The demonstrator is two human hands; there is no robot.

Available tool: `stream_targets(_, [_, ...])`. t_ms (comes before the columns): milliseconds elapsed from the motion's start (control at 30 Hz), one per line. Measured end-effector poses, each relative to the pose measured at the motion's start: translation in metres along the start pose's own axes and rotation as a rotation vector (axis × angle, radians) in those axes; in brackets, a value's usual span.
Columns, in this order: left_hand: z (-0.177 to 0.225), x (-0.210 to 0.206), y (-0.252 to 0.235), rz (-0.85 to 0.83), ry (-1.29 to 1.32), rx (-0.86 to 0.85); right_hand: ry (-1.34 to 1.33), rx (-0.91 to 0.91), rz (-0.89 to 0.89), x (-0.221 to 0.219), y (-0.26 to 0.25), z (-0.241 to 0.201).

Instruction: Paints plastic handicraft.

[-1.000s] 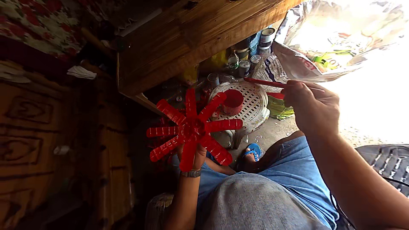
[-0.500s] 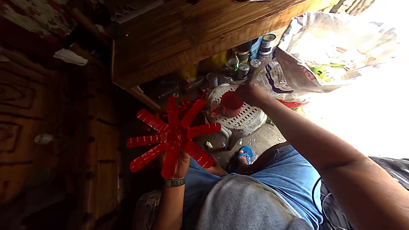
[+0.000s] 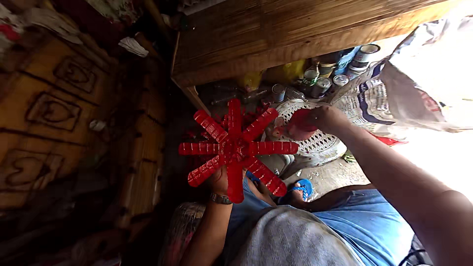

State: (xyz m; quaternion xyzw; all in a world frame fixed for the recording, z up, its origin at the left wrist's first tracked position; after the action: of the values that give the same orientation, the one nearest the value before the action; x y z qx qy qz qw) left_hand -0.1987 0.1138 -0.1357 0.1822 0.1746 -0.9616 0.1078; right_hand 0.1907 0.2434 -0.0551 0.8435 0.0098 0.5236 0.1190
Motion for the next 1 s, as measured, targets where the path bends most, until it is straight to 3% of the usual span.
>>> stream_targets(100, [-0.008, 0.006, 0.002, 0.002, -0.182, -0.013, -0.172, 0.045, 0.102, 0.021, 0.017, -0.001])
stream_targets(133, [-0.009, 0.009, 0.002, -0.015, -0.114, -0.004, -0.219, 0.029, 0.13, 0.027, 0.024, -0.001])
stream_targets(233, [0.035, -0.028, 0.0, 0.012, 0.568, 0.232, -0.301, 0.008, 0.189, 0.035, 0.048, -0.001])
stream_targets(300, [0.057, -0.055, -0.005, -0.219, 0.874, 0.307, -0.363, 0.009, 0.229, 0.036, 0.062, 0.006])
stream_targets(367, [0.062, -0.071, -0.006, -0.296, 0.984, 0.324, -0.464, -0.008, 0.283, 0.034, 0.072, 0.018])
stream_targets(633, [0.059, -0.094, 0.0, -0.189, 0.904, 0.428, -1.017, -0.218, 0.327, 0.005, 0.093, 0.062])
stream_targets(1000, [0.054, -0.108, 0.0, -0.15, 0.878, 0.437, -0.821, -0.049, 0.364, -0.008, 0.123, 0.078])
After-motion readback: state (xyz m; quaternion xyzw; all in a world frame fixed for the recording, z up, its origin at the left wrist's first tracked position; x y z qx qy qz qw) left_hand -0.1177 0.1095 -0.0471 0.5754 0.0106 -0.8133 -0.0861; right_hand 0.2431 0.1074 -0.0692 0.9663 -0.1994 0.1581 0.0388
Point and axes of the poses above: each hand's wrist, its own y-axis away from the middle knuckle, its own x-axis out of the back of the hand, z = x × y, the point moved 2 cm from there along -y, towards the middle knuckle, and after that the axes turned 10 degrees about -x, right-handed, at the moved point
